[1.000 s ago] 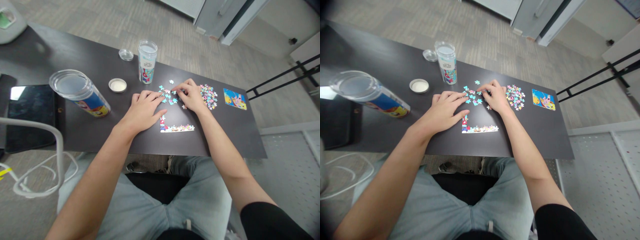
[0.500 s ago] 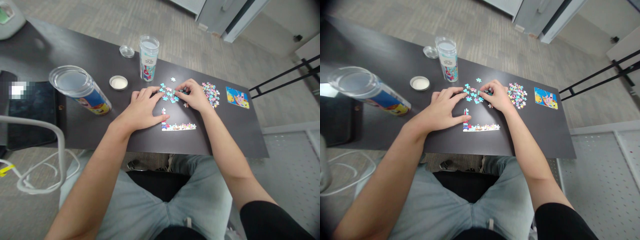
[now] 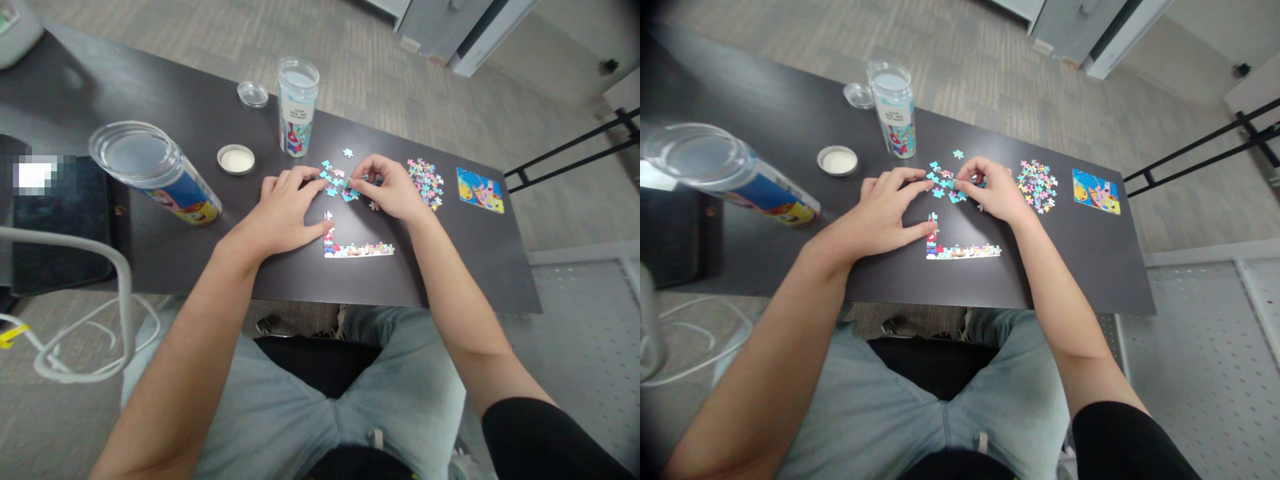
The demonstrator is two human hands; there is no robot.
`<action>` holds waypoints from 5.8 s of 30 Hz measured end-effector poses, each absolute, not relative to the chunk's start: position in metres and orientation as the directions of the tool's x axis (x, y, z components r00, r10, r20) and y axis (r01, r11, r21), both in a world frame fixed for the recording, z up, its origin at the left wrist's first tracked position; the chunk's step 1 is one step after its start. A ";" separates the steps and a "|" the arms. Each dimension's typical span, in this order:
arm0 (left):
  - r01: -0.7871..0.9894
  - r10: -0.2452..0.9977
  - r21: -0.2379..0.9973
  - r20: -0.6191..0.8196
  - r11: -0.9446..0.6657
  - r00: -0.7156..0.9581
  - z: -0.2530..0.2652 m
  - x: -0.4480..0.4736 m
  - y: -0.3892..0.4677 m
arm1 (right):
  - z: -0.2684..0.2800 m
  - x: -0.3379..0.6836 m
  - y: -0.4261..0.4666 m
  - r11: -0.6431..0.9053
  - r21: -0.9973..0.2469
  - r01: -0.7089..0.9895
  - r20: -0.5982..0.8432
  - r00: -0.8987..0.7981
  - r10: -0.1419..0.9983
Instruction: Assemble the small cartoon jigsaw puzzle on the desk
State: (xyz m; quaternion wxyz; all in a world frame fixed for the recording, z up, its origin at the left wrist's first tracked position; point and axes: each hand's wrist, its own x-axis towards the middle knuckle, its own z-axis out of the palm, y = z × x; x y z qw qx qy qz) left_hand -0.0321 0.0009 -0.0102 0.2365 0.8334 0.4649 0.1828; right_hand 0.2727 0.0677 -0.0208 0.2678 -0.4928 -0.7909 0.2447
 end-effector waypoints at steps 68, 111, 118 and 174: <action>0.706 0.881 0.544 0.154 -0.454 0.448 -0.012 -0.026 0.002 | -0.041 0.320 0.094 0.378 -0.502 0.778 0.335 -0.228 0.914; 0.717 0.890 0.551 0.118 -0.427 0.440 -0.004 -0.024 -0.001 | -0.006 0.251 0.038 0.424 -0.697 0.578 0.104 -0.504 0.857; 0.718 0.889 0.543 0.132 -0.435 0.439 -0.005 -0.024 -0.002 | -0.008 0.253 0.039 0.471 -0.608 0.639 0.121 -0.512 0.851; 0.747 0.904 0.533 0.086 -0.397 0.419 -0.001 -0.023 -0.003 | 0.004 0.313 0.058 0.470 -0.578 0.667 0.083 -0.525 0.847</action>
